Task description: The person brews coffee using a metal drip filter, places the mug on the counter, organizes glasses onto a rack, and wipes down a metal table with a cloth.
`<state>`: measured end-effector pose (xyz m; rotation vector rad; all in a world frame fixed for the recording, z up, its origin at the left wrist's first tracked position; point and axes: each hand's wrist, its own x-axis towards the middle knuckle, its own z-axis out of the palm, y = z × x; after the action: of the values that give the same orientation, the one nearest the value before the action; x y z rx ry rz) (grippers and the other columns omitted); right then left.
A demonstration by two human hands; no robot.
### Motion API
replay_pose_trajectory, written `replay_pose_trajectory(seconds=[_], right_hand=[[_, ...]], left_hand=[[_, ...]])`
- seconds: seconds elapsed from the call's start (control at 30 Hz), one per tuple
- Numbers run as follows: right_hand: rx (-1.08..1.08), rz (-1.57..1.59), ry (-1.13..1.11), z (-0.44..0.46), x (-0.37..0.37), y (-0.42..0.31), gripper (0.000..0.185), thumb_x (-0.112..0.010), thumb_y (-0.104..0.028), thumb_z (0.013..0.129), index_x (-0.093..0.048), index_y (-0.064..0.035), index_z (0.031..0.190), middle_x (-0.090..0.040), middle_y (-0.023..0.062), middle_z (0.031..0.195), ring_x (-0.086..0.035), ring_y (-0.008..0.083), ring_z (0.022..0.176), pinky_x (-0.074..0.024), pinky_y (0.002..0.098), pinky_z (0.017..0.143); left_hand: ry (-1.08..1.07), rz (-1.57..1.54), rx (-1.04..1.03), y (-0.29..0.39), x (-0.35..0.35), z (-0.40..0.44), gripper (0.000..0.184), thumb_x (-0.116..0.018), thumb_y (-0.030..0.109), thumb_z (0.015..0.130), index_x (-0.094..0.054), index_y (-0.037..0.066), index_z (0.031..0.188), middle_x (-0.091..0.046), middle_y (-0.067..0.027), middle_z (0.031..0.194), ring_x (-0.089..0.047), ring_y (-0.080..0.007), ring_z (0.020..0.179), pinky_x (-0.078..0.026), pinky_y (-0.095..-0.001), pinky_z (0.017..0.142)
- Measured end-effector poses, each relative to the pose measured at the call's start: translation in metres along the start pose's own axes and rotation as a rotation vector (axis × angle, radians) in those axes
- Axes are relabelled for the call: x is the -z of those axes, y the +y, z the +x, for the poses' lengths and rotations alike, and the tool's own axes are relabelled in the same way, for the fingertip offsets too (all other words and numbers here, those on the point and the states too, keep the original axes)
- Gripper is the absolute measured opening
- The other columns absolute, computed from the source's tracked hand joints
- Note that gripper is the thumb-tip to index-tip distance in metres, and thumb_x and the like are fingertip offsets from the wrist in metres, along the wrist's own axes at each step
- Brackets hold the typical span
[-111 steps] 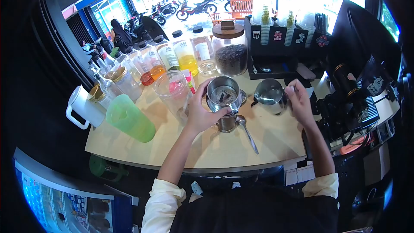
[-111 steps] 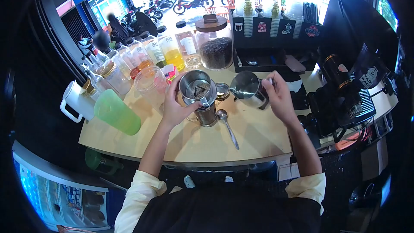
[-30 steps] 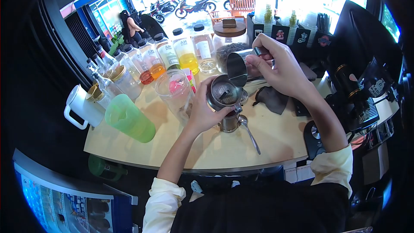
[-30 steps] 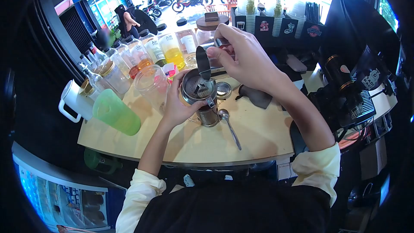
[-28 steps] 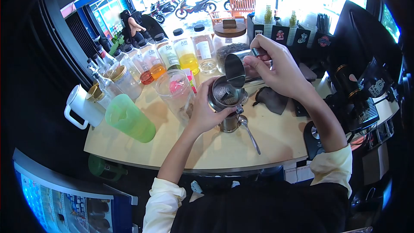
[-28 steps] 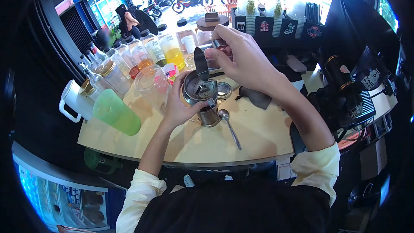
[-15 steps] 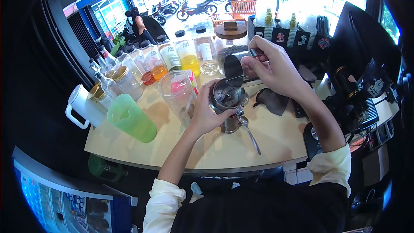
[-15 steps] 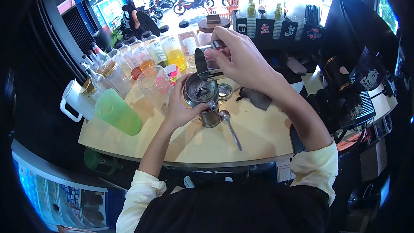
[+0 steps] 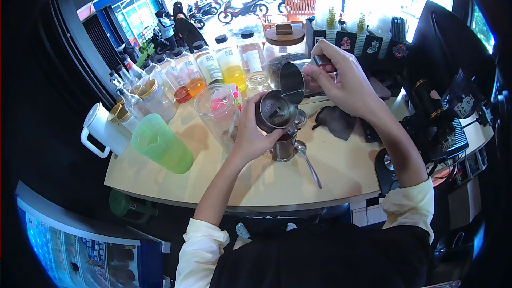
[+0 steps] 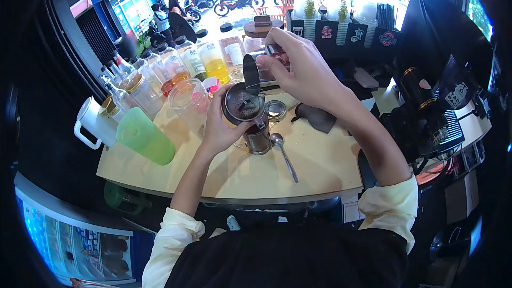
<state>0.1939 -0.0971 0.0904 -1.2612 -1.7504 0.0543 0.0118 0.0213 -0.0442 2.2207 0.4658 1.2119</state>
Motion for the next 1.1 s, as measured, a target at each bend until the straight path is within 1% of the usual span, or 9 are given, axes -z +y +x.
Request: replay_pose_trajectory(seconds=[0.17,0.37,0.43,0.53,0.57,0.63,0.67,0.73,1.1], right_hand=[[0.042,-0.134,0.007,-0.001,0.001,0.002,0.019,-0.060,-0.004,0.087,-0.043,0.0046,0.092,-0.056,0.0141,0.077,-0.069,0.0197,0.073,-0.0521,0.0299,0.061],[0.007,0.004,-0.005,-0.002,-0.002,0.000,0.019,-0.060,-0.005,0.088,-0.044,0.0042,0.092,-0.058,0.0146,0.079,-0.069,0.0205,0.073,-0.0527,0.0299,0.061],[-0.016,0.033,0.010,-0.003,-0.004,0.001,0.022,-0.064,-0.010,0.089,-0.044,-0.0005,0.090,-0.042,0.0032,0.068,-0.039,0.0063,0.061,-0.0386,0.0238,0.054],[0.034,-0.018,0.006,-0.003,-0.005,0.003,0.022,-0.063,-0.010,0.089,-0.043,-0.0001,0.090,-0.043,0.0048,0.073,-0.040,0.0067,0.061,-0.0417,0.0246,0.055],[0.035,-0.018,0.007,-0.003,-0.005,0.001,0.022,-0.063,-0.010,0.089,-0.043,-0.0001,0.090,-0.043,0.0048,0.073,-0.040,0.0067,0.061,-0.0417,0.0246,0.055],[0.047,-0.021,-0.003,-0.003,-0.005,-0.002,0.019,-0.060,-0.005,0.087,-0.044,0.0044,0.093,-0.059,0.0153,0.079,-0.069,0.0229,0.073,-0.0533,0.0319,0.064],[0.047,-0.022,-0.002,-0.003,-0.007,-0.002,0.019,-0.060,-0.005,0.087,-0.044,0.0044,0.093,-0.059,0.0153,0.079,-0.069,0.0229,0.073,-0.0533,0.0319,0.064],[0.043,0.063,-0.010,-0.003,-0.010,0.002,0.020,-0.060,-0.005,0.087,-0.044,0.0045,0.094,-0.058,0.0169,0.080,-0.068,0.0248,0.072,-0.0512,0.0341,0.064],[0.064,0.033,-0.001,-0.004,-0.011,-0.001,0.020,-0.061,-0.006,0.086,-0.045,0.0038,0.093,-0.058,0.0183,0.080,-0.066,0.0281,0.072,-0.0489,0.0370,0.065]], left_hand=[[0.026,0.002,-0.033,0.000,-0.001,0.001,0.080,-0.082,0.014,0.062,-0.040,0.006,0.130,-0.048,-0.0138,0.116,-0.050,-0.0295,0.111,-0.041,-0.0394,0.095],[0.021,0.042,-0.044,-0.001,-0.001,0.001,0.080,-0.080,0.014,0.062,-0.040,0.009,0.131,-0.050,-0.0124,0.119,-0.049,-0.0324,0.111,-0.031,-0.0462,0.105],[0.035,0.084,-0.059,-0.003,-0.001,0.000,0.081,-0.080,0.016,0.062,-0.039,0.010,0.132,-0.051,-0.0113,0.121,-0.048,-0.0335,0.114,-0.020,-0.0512,0.112],[0.032,0.157,-0.094,0.001,-0.001,0.000,0.082,-0.080,0.010,0.060,-0.040,0.005,0.131,-0.050,-0.0135,0.124,-0.050,-0.0280,0.119,-0.038,-0.0386,0.104],[0.032,0.157,-0.095,0.003,0.000,0.000,0.082,-0.080,0.010,0.060,-0.040,0.005,0.131,-0.050,-0.0135,0.124,-0.050,-0.0280,0.119,-0.038,-0.0386,0.104],[0.010,0.234,-0.076,0.008,0.000,0.000,0.083,-0.081,0.013,0.058,-0.040,0.005,0.131,-0.049,-0.0134,0.124,-0.050,-0.0289,0.118,-0.039,-0.0394,0.103],[0.010,0.234,-0.077,0.010,0.000,0.000,0.083,-0.081,0.013,0.058,-0.040,0.005,0.131,-0.049,-0.0134,0.124,-0.050,-0.0289,0.118,-0.039,-0.0394,0.103],[0.016,0.192,-0.037,0.013,-0.003,0.000,0.083,-0.082,0.022,0.060,-0.040,0.010,0.130,-0.054,-0.0112,0.120,-0.049,-0.0319,0.117,-0.012,-0.0544,0.115],[0.021,0.130,-0.012,0.016,-0.004,0.000,0.083,-0.082,0.024,0.059,-0.041,0.009,0.130,-0.053,-0.0111,0.122,-0.046,-0.0341,0.119,-0.014,-0.0539,0.114]])
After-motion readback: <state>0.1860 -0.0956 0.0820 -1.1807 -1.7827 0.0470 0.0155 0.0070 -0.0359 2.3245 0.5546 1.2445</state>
